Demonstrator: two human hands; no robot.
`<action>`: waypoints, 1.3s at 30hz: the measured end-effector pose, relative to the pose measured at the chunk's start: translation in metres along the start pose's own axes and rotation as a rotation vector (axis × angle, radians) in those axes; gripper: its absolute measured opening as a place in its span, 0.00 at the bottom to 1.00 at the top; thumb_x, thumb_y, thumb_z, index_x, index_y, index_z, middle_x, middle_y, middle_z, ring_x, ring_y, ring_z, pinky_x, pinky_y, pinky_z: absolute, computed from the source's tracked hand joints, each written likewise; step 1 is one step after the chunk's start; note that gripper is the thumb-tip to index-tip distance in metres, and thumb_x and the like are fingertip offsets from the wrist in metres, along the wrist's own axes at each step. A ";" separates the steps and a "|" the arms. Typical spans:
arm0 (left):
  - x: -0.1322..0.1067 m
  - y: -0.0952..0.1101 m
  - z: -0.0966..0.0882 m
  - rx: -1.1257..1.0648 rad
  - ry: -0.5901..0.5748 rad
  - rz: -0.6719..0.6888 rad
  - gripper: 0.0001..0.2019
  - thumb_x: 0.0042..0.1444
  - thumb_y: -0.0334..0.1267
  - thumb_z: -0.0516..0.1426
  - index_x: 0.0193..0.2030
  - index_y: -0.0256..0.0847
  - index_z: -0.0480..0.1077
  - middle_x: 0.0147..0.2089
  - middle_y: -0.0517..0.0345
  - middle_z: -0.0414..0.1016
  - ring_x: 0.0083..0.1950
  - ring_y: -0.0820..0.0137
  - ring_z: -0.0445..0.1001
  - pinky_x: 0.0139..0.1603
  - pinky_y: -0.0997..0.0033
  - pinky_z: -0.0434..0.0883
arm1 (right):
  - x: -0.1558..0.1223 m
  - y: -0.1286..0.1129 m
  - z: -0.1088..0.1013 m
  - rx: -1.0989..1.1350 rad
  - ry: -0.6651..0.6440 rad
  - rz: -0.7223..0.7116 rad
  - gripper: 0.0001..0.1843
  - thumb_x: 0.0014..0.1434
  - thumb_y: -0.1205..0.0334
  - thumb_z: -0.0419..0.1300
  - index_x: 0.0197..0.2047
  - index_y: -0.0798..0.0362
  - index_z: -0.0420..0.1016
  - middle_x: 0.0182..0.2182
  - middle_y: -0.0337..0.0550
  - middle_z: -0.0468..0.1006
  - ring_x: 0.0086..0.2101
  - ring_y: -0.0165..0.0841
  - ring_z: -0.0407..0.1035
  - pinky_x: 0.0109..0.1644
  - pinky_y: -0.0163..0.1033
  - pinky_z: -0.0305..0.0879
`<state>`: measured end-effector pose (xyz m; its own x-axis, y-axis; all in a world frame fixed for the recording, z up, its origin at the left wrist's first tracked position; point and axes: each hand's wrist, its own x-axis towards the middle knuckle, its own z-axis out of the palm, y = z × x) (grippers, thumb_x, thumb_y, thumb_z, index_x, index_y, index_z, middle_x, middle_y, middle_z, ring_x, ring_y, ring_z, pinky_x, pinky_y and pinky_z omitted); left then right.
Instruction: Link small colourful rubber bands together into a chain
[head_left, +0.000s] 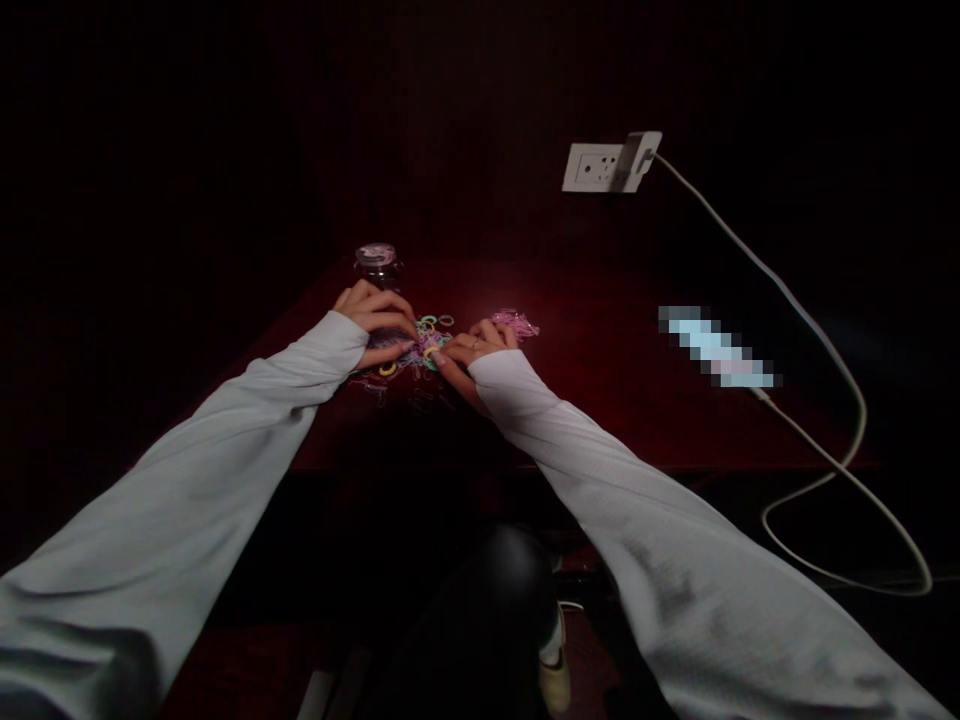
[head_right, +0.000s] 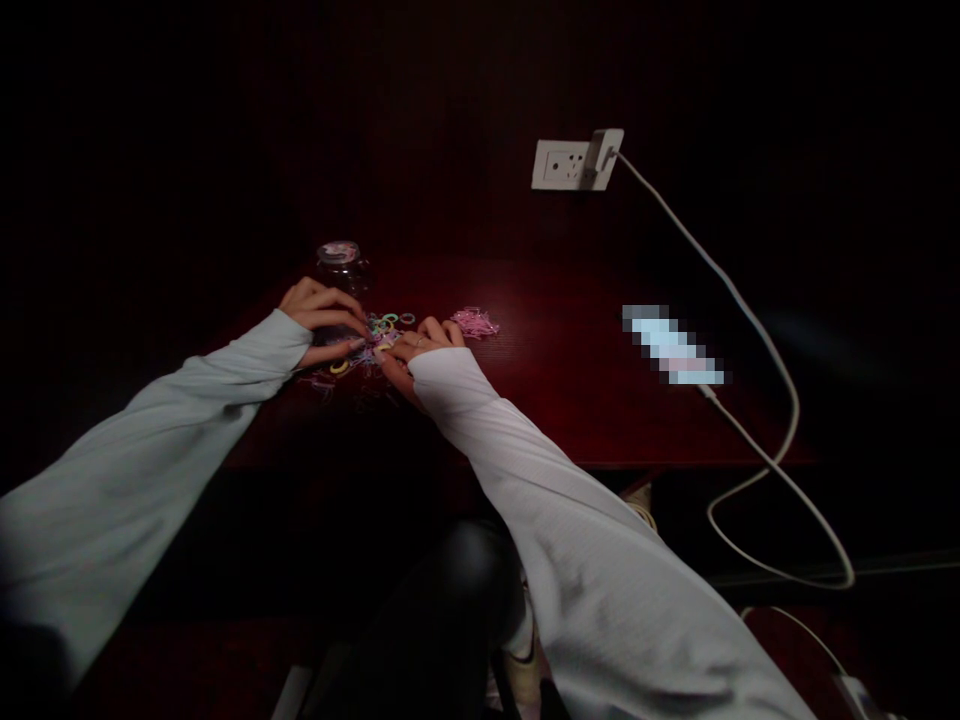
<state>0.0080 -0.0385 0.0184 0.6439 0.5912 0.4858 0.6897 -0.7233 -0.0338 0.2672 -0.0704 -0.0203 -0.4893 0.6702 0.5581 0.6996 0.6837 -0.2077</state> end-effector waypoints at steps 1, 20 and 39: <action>0.000 0.000 0.001 -0.008 -0.017 -0.001 0.13 0.71 0.48 0.57 0.50 0.50 0.83 0.56 0.52 0.82 0.54 0.56 0.69 0.58 0.52 0.65 | 0.000 0.000 0.000 0.001 0.006 0.002 0.20 0.79 0.54 0.54 0.51 0.46 0.89 0.49 0.42 0.89 0.53 0.42 0.69 0.66 0.53 0.52; 0.000 -0.021 0.025 -0.122 -0.033 -0.011 0.22 0.58 0.64 0.66 0.43 0.48 0.82 0.55 0.49 0.84 0.49 0.57 0.69 0.57 0.54 0.69 | -0.001 -0.006 -0.009 0.023 -0.007 0.019 0.22 0.80 0.52 0.53 0.45 0.46 0.89 0.44 0.42 0.89 0.48 0.39 0.69 0.63 0.50 0.54; 0.005 -0.014 0.019 -0.283 0.076 -0.097 0.18 0.70 0.55 0.57 0.41 0.45 0.79 0.52 0.49 0.85 0.53 0.58 0.76 0.61 0.51 0.71 | 0.002 -0.001 -0.009 0.002 -0.078 0.005 0.21 0.79 0.49 0.54 0.50 0.46 0.88 0.47 0.43 0.88 0.49 0.40 0.69 0.62 0.50 0.53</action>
<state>0.0080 -0.0185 0.0045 0.5452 0.6418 0.5393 0.6205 -0.7415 0.2552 0.2699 -0.0728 -0.0118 -0.5248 0.6939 0.4930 0.7011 0.6809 -0.2121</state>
